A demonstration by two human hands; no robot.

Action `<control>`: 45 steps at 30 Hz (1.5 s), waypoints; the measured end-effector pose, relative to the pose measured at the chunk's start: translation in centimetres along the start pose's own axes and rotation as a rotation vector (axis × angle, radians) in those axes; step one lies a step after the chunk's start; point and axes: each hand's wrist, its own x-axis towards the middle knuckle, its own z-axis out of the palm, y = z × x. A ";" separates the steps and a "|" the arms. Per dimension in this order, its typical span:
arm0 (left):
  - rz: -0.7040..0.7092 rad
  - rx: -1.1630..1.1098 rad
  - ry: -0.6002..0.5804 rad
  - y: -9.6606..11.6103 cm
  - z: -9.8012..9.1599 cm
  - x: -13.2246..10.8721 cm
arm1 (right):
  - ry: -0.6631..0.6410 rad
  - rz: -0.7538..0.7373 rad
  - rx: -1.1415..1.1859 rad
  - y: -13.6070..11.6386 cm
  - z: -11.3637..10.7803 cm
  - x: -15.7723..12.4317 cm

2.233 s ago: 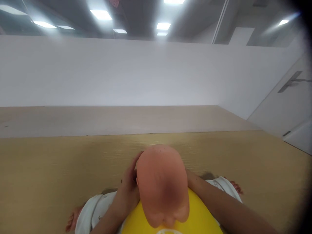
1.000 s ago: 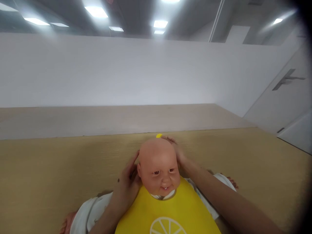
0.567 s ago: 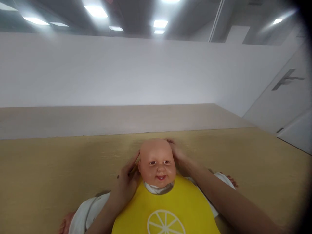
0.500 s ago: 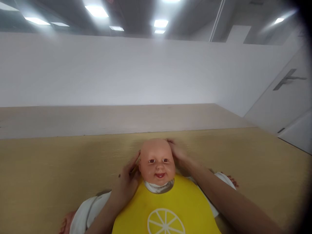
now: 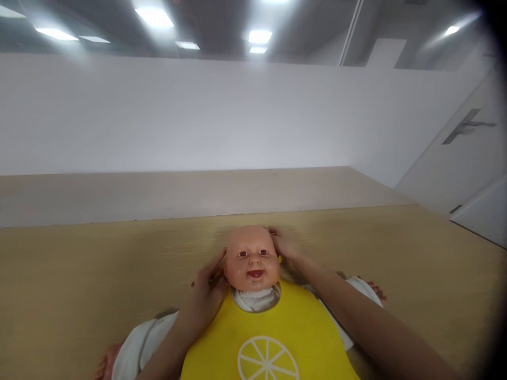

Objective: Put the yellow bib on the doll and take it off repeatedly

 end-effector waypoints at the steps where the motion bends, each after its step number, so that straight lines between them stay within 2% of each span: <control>1: 0.003 0.005 -0.001 0.0 0.0 0.0 | -0.006 0.007 -0.001 0.3 0.0 0.1; 10: 0.029 0.024 0.041 -1.0 0.2 0.4 | -0.019 0.044 -0.073 1.1 -0.1 0.4; 17: 0.034 0.080 0.053 -0.4 0.1 0.3 | 0.025 -0.003 -0.294 0.8 -0.5 1.0; 22: 0.055 0.073 0.102 -0.2 0.1 0.2 | 0.003 -0.044 -0.464 1.1 -0.8 1.5; 24: 0.070 0.077 0.121 -0.2 -0.1 0.1 | 0.001 -0.074 -0.577 1.0 -1.1 1.4; 29: 0.094 0.106 0.166 -0.1 -0.6 -0.1 | -0.021 -0.156 -1.058 -0.6 -2.4 0.1; 32: 0.084 0.125 0.178 0.1 -0.8 -0.1 | -0.022 -0.192 -1.155 -1.8 -3.4 -0.6; 36: 0.129 0.139 0.198 0.4 -1.0 -0.3 | 0.055 -0.204 -1.133 -3.4 -4.8 -1.3; 41: 0.245 0.040 0.252 1.1 -1.4 -0.9 | 0.133 -0.311 -0.874 -6.4 -6.1 -3.2; 45: 0.264 0.014 0.266 1.2 -1.5 -1.7 | 0.059 -0.477 -0.639 -8.2 -6.0 -5.2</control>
